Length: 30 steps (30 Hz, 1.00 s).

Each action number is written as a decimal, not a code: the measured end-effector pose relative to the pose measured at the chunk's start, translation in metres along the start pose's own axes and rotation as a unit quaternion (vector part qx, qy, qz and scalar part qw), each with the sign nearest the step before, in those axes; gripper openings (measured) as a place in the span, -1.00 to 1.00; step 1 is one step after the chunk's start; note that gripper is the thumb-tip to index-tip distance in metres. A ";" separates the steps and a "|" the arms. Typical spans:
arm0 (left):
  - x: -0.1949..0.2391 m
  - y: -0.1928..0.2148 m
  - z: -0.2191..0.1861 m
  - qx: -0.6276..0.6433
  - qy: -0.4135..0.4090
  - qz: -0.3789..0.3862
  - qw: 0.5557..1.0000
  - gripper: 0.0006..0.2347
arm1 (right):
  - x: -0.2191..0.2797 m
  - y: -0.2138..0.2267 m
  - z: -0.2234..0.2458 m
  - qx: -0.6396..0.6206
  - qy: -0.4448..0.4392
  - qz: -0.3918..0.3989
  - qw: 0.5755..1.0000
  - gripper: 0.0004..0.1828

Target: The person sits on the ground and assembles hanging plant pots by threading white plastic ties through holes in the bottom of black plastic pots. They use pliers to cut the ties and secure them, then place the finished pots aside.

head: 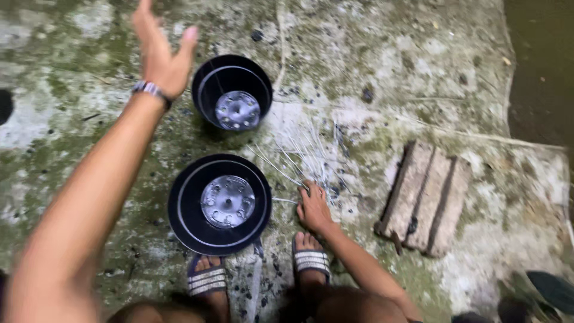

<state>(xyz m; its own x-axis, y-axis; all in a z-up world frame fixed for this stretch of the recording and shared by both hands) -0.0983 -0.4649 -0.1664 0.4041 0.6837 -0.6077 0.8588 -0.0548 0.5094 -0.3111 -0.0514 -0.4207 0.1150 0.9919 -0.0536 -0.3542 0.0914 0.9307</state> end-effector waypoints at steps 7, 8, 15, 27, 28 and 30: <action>0.191 0.060 -0.127 -0.181 -0.009 0.462 0.868 -0.55 | 0.086 -0.033 -0.035 0.080 -0.138 -0.024 0.987 -0.48; 0.208 0.065 -0.138 -0.189 -0.056 0.490 0.849 -0.51 | 0.087 -0.035 -0.040 0.078 -0.141 -0.030 0.986 -0.52; 0.278 0.090 -0.120 -0.216 -0.055 0.616 0.755 -0.69 | 0.093 -0.016 -0.046 0.014 -0.145 -0.071 0.987 -0.80; 0.267 0.096 -0.148 -0.165 -0.112 0.444 0.874 -0.76 | 0.083 0.064 -0.031 -0.151 -0.161 -0.289 0.931 -0.93; 0.257 0.096 -0.153 -0.160 -0.113 0.425 0.884 -0.75 | 0.076 0.082 -0.031 -0.189 -0.151 -0.300 0.923 -0.89; 0.234 0.094 -0.163 -0.151 -0.097 0.415 0.892 -0.74 | 0.057 0.128 -0.031 -0.204 -0.122 -0.313 0.919 -0.84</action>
<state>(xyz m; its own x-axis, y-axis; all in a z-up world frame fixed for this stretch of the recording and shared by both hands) 0.0256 -0.1915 -0.1612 0.9333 0.3584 -0.0232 0.1257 -0.2654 0.9559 -0.3784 0.0200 -0.3155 0.6025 0.6886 -0.4036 -0.4602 0.7128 0.5292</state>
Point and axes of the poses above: each hand's wrist, its own x-axis away from the middle knuckle, its own y-axis out of the back of the hand, z = x × y, the point moved 1 cm from there along -x, towards the middle knuckle, and after that the axes turned 3 degrees about x, right-handed, at the moved point
